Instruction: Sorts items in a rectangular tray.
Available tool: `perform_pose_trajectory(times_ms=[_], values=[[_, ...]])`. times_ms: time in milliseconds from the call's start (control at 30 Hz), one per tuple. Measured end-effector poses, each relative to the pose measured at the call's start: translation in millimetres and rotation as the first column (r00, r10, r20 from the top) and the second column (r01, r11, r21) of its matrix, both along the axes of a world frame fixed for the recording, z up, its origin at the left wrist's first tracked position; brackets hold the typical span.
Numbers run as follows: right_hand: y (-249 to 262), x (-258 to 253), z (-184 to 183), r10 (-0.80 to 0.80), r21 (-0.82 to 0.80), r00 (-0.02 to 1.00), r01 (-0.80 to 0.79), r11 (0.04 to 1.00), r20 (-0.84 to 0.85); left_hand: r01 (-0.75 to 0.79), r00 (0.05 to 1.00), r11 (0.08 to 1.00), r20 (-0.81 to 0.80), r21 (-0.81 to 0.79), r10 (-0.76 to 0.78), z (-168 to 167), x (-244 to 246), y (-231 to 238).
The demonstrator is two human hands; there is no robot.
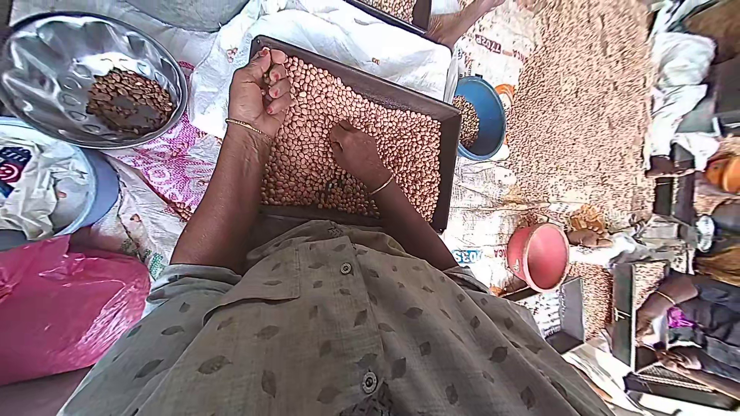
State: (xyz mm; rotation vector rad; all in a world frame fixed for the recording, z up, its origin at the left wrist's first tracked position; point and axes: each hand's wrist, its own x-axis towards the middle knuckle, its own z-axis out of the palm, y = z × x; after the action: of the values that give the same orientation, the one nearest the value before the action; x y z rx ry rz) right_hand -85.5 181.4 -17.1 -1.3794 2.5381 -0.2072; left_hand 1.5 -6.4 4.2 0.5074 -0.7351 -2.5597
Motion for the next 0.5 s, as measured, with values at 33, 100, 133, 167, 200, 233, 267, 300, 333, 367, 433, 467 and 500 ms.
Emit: perform_pose_trajectory(times_ms=[33,100,133,167,200,233,267,300,333,367,433,467,500], values=[[-1,-2,0,0.004,0.007,1.000,-0.004,1.000,0.027,-0.001,1.000,1.000,0.005,-0.002,0.001,0,0,1],[-1,-6,-4,0.017,-0.021,0.999,-0.016,1.000,0.040,0.000,1.000,1.000,0.014,-0.012,0.000,0,1,1],[-1,-7,-6,0.014,-0.035,0.999,-0.013,0.999,0.031,0.001,1.000,1.000,0.019,-0.018,-0.001,-1,0,1],[-3,-6,-6,-0.008,-0.039,1.000,0.008,0.999,0.019,0.004,1.000,1.000,0.018,-0.022,-0.003,-1,0,1],[-4,-4,-5,-0.044,-0.029,0.999,0.045,0.999,0.015,0.003,1.000,1.000,0.012,-0.023,-0.003,-1,0,1],[-7,-1,-3,-0.084,-0.010,0.996,0.084,0.996,0.013,0.002,1.000,1.000,0.003,-0.020,-0.002,-2,0,0],[-9,1,-1,-0.117,0.015,0.993,0.117,0.993,0.012,0.000,1.000,1.000,-0.006,-0.016,0.000,-2,0,0],[-11,2,2,-0.141,0.040,0.990,0.141,0.989,0.014,-0.002,1.000,1.000,-0.010,-0.012,0.001,-1,0,0],[-12,2,4,-0.160,0.061,0.987,0.159,0.985,0.023,-0.005,1.000,1.000,-0.008,-0.011,0.005,-1,0,0],[-14,2,6,-0.174,0.077,0.984,0.172,0.982,0.028,-0.010,1.000,1.000,-0.003,-0.011,0.010,0,1,0],[-16,2,10,-0.211,0.114,0.977,0.204,0.972,0.043,-0.023,1.000,1.000,0.003,-0.006,0.023,1,1,0],[-16,2,10,-0.228,0.121,0.973,0.221,0.968,0.046,-0.029,1.000,1.000,0.008,-0.006,0.029,0,1,0],[-16,3,10,-0.242,0.120,0.969,0.235,0.965,0.045,-0.039,0.999,0.999,0.011,-0.004,0.039,0,1,-1]])
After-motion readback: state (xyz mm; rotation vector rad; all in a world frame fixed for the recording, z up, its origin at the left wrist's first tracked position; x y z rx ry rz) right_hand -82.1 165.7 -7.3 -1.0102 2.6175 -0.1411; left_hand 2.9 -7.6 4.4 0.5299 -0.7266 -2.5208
